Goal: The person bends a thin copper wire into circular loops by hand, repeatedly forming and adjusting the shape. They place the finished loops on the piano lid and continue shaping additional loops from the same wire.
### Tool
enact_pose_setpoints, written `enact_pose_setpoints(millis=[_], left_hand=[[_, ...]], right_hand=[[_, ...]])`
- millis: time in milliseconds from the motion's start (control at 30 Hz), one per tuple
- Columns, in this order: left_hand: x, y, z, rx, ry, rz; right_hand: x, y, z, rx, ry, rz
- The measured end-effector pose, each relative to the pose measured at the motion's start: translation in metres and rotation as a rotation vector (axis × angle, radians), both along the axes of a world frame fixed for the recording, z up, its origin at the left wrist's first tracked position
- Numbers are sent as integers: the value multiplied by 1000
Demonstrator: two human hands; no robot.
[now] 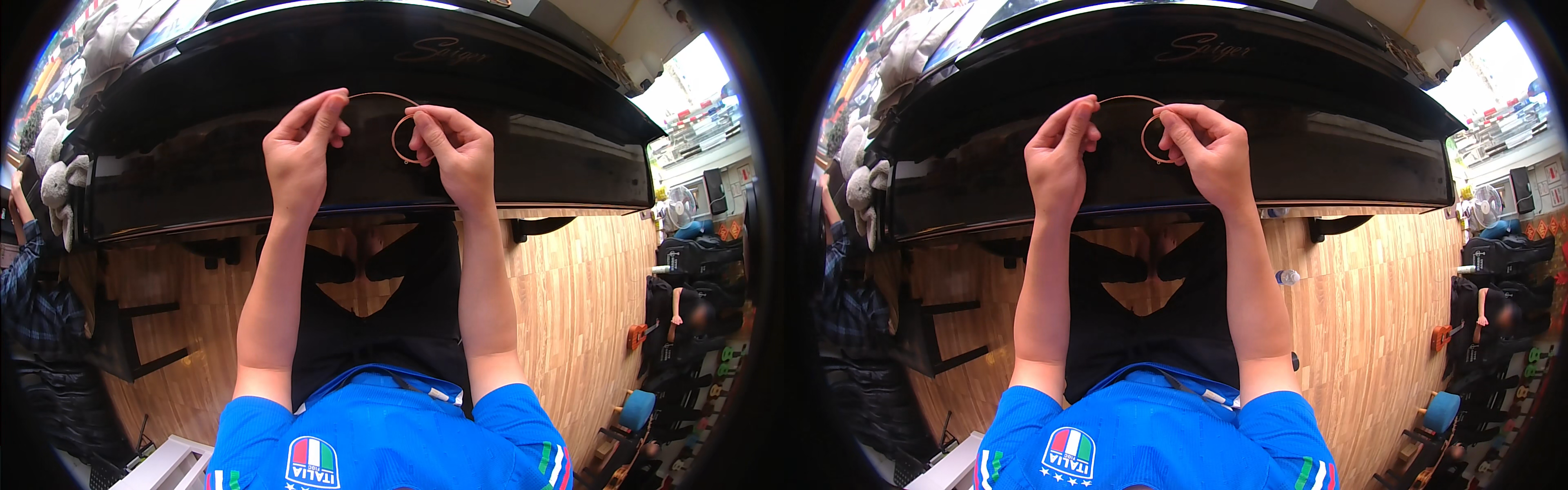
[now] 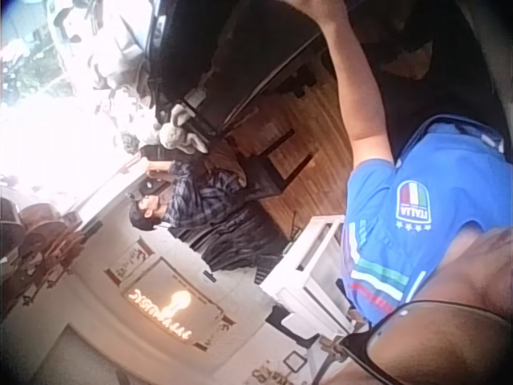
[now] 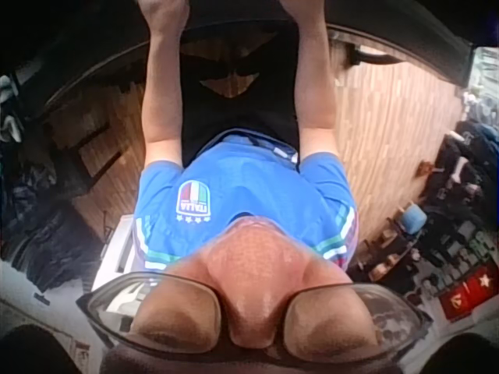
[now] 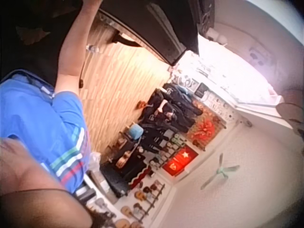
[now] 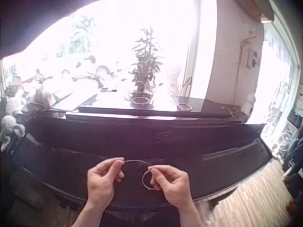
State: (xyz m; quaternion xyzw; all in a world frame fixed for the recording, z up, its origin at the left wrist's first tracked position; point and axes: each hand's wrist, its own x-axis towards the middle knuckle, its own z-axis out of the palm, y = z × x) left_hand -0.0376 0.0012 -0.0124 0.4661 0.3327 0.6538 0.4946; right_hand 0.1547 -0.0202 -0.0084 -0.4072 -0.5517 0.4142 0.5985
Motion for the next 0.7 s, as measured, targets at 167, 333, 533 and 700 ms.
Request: enact_pose_setpoints(millis=[167,333,533,700], left_hand=[[2,-3,2,68,200,-103],[6,-2,-3,214,382,-126],[3,-3,3,31,171,-267],[-2,-2,5,65,198,-368]], right_hand=[[4,0,1,-1,83,35],[2,2,0,101,37,82],[0,2,-1,113,-101,30],[-3,1,-1,85,-77,-4]])
